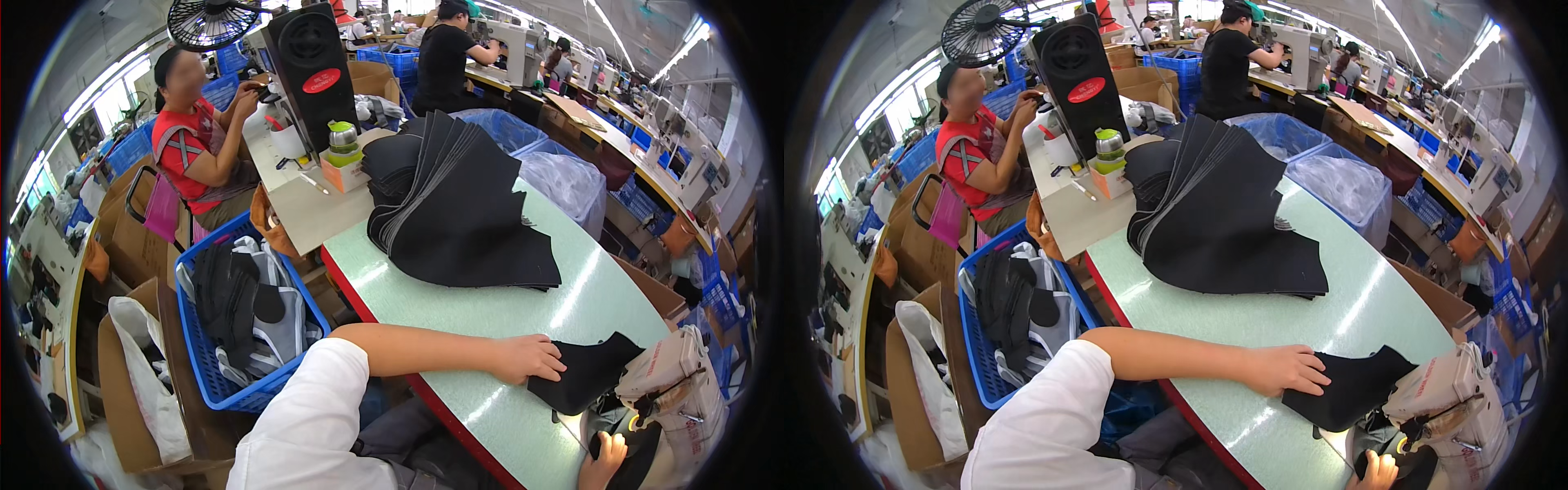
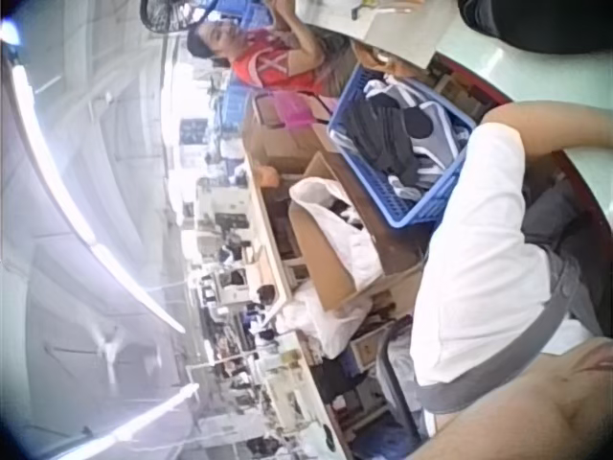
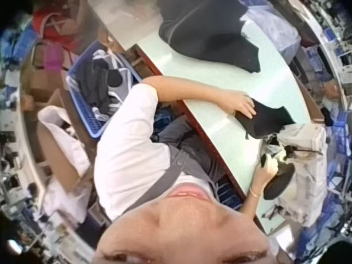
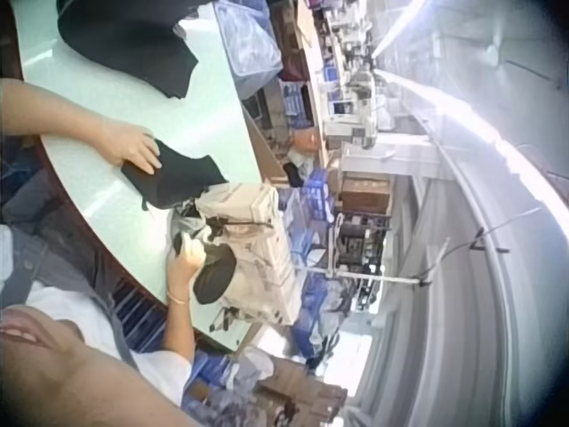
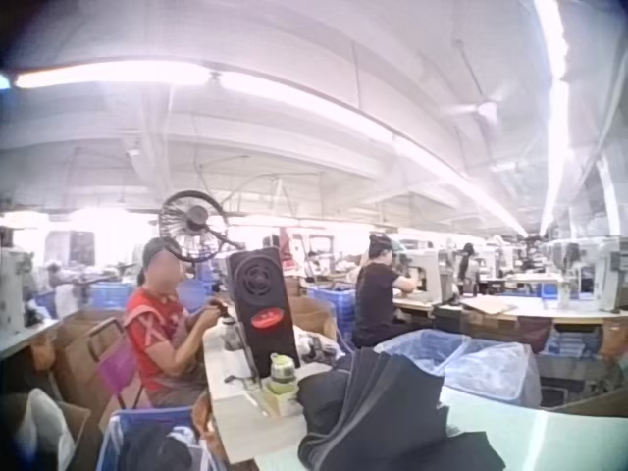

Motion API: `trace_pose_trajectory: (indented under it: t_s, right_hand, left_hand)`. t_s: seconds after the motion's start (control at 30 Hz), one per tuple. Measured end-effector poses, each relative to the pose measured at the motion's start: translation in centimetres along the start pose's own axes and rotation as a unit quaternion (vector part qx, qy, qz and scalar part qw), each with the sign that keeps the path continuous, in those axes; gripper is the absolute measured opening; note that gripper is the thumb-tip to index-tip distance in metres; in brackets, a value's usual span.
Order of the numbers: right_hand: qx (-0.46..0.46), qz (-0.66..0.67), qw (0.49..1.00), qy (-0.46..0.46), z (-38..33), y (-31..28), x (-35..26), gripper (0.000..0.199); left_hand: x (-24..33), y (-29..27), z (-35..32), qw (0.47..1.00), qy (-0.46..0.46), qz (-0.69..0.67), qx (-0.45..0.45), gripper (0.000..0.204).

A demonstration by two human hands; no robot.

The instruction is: The person sews fabric pieces together using a sewing machine, turns a stitched piece in their hands, and continues stitching fabric pieces.

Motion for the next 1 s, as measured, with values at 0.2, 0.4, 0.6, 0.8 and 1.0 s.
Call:
trace_pose_trajectory:
  t_s: [0.2, 0.4, 0.6, 0.8, 1.0]
  right_hand:
    - [-0.03, -0.087, 0.983, -0.157, 3.3, -5.4, -2.3, 0.026]
    - [-0.062, -0.079, 0.951, -0.292, 5.1, -6.6, -0.6, 0.015]
    - [-0.095, -0.057, 0.936, -0.335, 4.4, -5.3, -2.7, 0.012]
    - [-0.081, 0.0, 0.961, -0.265, 7.9, -4.9, -5.5, 0.016]
    - [-0.031, -0.024, 0.962, -0.271, 6.8, -3.4, -4.9, 0.029]
  left_hand:
    - [-0.3, -1.6, 0.4, 0.995, 0.091, 0.04, 0.001, 0.073]
    - [-0.2, -4.2, 2.3, 0.953, 0.184, 0.215, -0.111, 0.07]
    - [4.9, -3.6, 5.1, 0.947, 0.259, 0.173, -0.081, 0.027]
    - [6.1, -1.7, 7.0, 0.975, 0.153, 0.145, -0.075, 0.016]
    - [7.5, -1.6, 8.2, 0.957, 0.171, 0.19, -0.134, 0.029]
Point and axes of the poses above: each hand's wrist, its own z-axis towards the middle knuckle, its own y-axis out of the palm, x = y × z, the point moved 5 cm from there along z, towards the middle knuckle, and after that the axes turned 11 degrees about x, right-handed, at the moved point
